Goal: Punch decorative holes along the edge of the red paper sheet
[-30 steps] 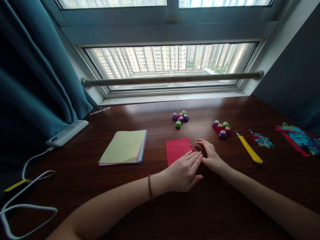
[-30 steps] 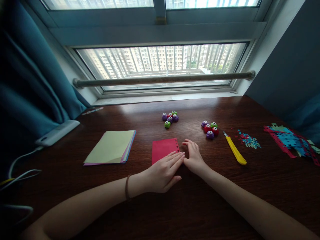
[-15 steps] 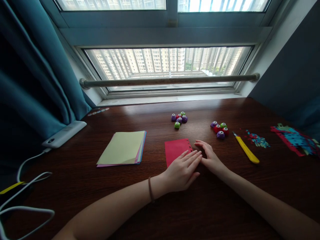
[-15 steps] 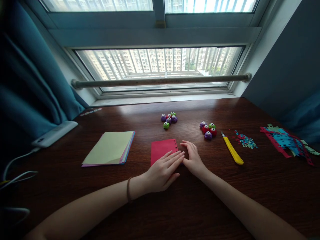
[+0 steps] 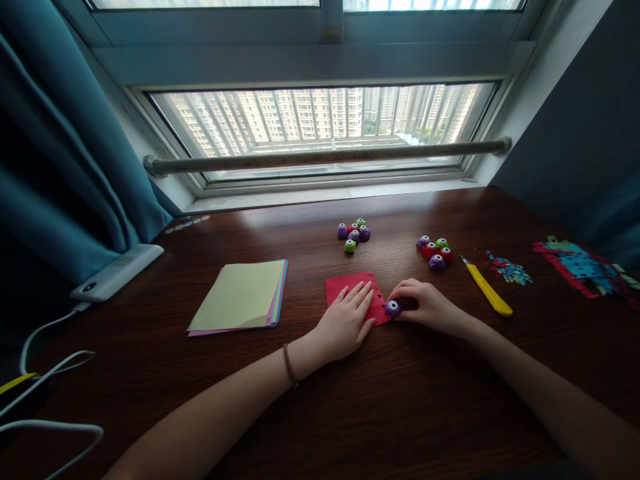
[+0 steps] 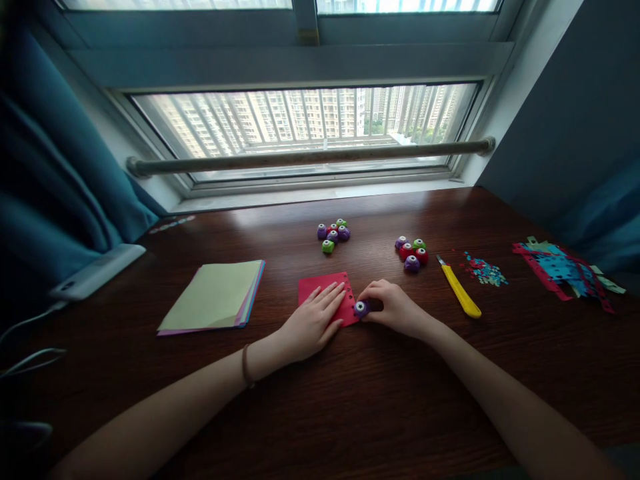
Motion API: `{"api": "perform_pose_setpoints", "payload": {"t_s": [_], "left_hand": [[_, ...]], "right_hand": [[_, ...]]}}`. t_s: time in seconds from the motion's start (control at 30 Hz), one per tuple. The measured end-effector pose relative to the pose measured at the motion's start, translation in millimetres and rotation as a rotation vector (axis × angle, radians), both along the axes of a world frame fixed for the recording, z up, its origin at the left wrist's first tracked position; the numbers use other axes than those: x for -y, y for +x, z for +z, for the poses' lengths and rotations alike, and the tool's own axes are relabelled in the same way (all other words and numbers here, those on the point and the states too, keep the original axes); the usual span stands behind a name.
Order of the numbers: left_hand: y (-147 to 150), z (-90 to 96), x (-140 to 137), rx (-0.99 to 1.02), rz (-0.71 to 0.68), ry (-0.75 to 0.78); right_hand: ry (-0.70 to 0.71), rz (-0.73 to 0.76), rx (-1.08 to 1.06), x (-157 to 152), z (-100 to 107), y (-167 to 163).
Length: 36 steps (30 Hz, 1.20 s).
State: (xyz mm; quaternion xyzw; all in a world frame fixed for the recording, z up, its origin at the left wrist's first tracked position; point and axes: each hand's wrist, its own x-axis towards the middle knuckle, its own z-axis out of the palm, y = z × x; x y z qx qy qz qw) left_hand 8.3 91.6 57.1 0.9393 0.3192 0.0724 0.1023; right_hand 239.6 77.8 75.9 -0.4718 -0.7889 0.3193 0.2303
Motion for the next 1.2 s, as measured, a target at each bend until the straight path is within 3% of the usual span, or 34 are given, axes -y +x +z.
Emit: {"api": "perform_pose_setpoints", "payload": {"t_s": [0.2, 0.3, 0.37, 0.47, 0.53, 0.63, 0.8, 0.9, 1.0, 1.2], "left_hand": [[0, 0.9, 2, -0.006, -0.002, 0.002], [0, 1.2, 2, -0.007, -0.004, 0.007], [-1, 1.3, 2, -0.014, -0.011, 0.018], [-2, 1.6, 2, -0.025, -0.021, 0.028], [-2, 1.7, 2, -0.029, -0.023, 0.027], [-1, 1.4, 2, -0.033, -0.022, 0.026], [-1, -0.3, 2, -0.035, -0.017, 0.027], [-1, -1.2, 3, -0.033, -0.013, 0.029], [0, -1.4, 3, -0.026, -0.006, 0.036], [-1, -2.0, 2, -0.021, -0.006, 0.047]], "right_hand": [[-0.319, -0.262, -0.346, -19, 3, 32], [-0.358, -0.394, -0.443, -27, -3, 51], [-0.289, -0.475, -0.354, -30, -7, 62], [-0.096, -0.545, -0.056, -34, -9, 77], [0.021, -0.529, 0.079, -34, -8, 83], [0.117, -0.479, 0.12, -36, -8, 90], [0.168, -0.547, 0.069, -39, -10, 109], [0.095, -0.578, 0.042, -38, -7, 127], [0.054, -0.562, 0.155, -36, -4, 142], [0.238, -0.512, 0.265, -38, -16, 135]]}}
